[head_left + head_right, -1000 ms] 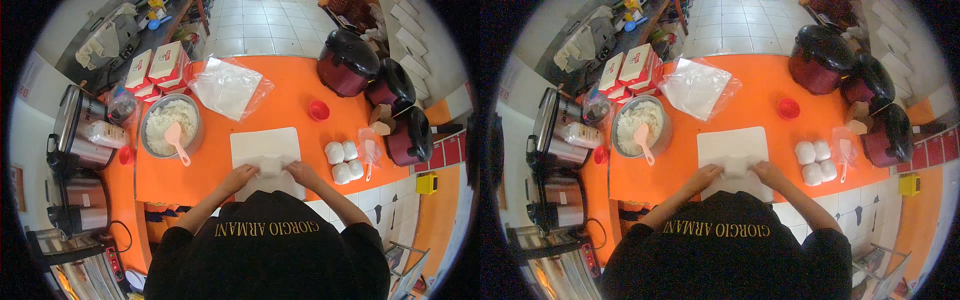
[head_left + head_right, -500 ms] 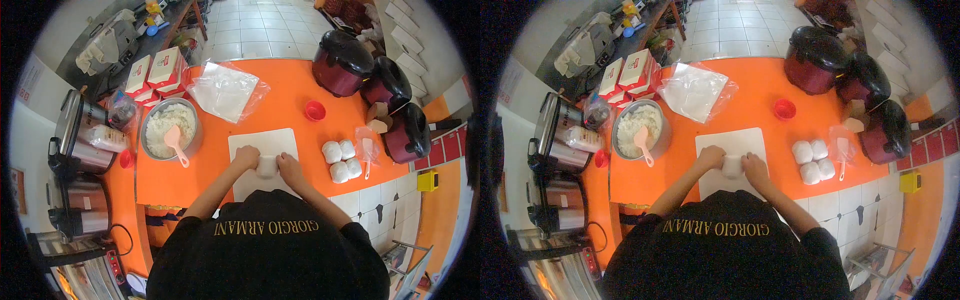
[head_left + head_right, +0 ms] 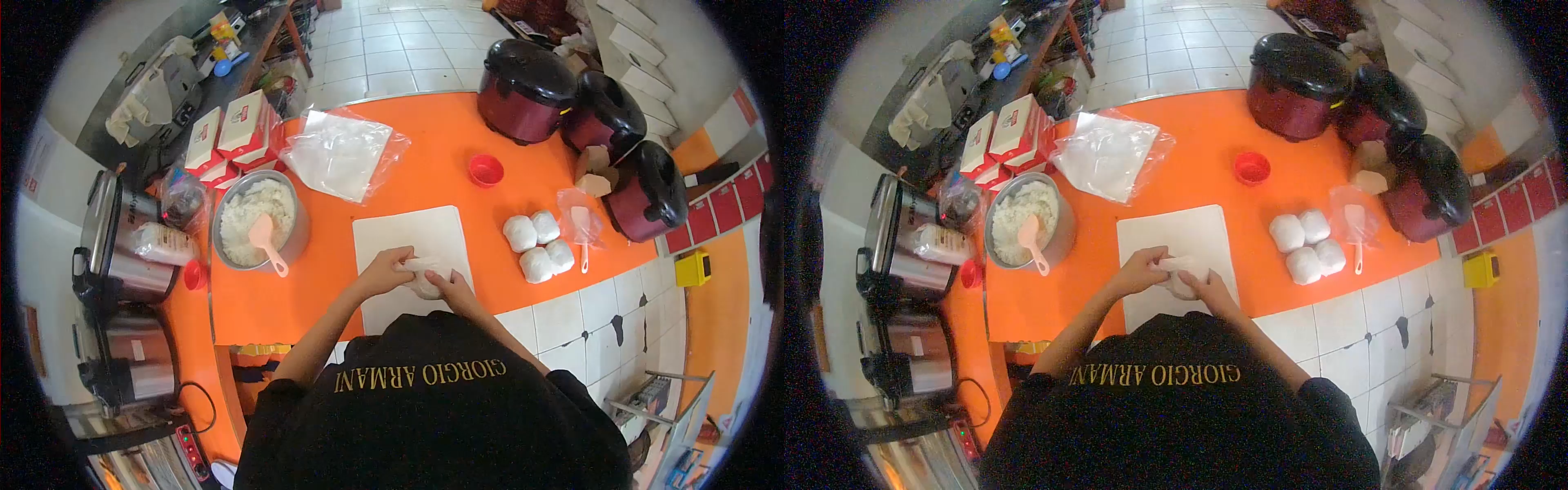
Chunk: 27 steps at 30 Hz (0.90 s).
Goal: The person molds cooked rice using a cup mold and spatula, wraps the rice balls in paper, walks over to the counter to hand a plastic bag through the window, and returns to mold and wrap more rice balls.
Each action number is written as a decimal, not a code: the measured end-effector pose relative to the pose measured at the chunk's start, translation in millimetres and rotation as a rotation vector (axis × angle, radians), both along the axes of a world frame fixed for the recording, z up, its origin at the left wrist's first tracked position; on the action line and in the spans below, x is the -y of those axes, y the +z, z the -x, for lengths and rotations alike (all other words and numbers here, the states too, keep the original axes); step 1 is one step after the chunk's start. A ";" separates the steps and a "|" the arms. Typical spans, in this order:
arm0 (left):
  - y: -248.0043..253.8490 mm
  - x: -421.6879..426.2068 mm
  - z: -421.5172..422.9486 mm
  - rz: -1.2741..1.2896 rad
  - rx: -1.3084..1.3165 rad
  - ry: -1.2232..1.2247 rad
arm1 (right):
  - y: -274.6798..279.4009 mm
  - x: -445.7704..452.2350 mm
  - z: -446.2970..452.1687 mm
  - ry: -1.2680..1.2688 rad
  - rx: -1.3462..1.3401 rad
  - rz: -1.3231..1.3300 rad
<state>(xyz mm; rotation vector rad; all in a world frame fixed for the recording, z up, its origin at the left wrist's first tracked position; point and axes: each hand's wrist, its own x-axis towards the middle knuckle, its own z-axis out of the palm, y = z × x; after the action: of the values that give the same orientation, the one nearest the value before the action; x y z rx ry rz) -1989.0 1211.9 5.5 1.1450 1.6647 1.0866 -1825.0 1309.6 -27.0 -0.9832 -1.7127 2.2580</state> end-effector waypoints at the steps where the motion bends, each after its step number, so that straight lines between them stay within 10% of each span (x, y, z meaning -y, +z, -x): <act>1: 14.1 -1.2 -5.6 -0.004 -0.001 -0.010 | 6.8 -2.1 -1.0 -0.014 -0.105 0.214; 9: 54.8 -6.9 -35.5 -0.812 -0.883 0.121 | 67.3 -7.1 -20.2 -0.102 -0.447 0.794; 21: 34.5 -28.4 -92.5 -0.423 -0.099 0.035 | 81.1 -69.0 -35.4 -0.262 -0.475 0.704; 27: -7.0 -14.3 -72.4 -0.142 -0.425 0.090 | 84.4 -197.4 -39.4 -0.391 0.056 -0.344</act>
<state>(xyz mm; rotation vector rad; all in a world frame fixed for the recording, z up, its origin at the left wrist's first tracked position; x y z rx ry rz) -1916.6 1226.2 -1.5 1.4837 2.0047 1.0828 -1785.6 1507.0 57.4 -1.1809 -1.6754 1.6459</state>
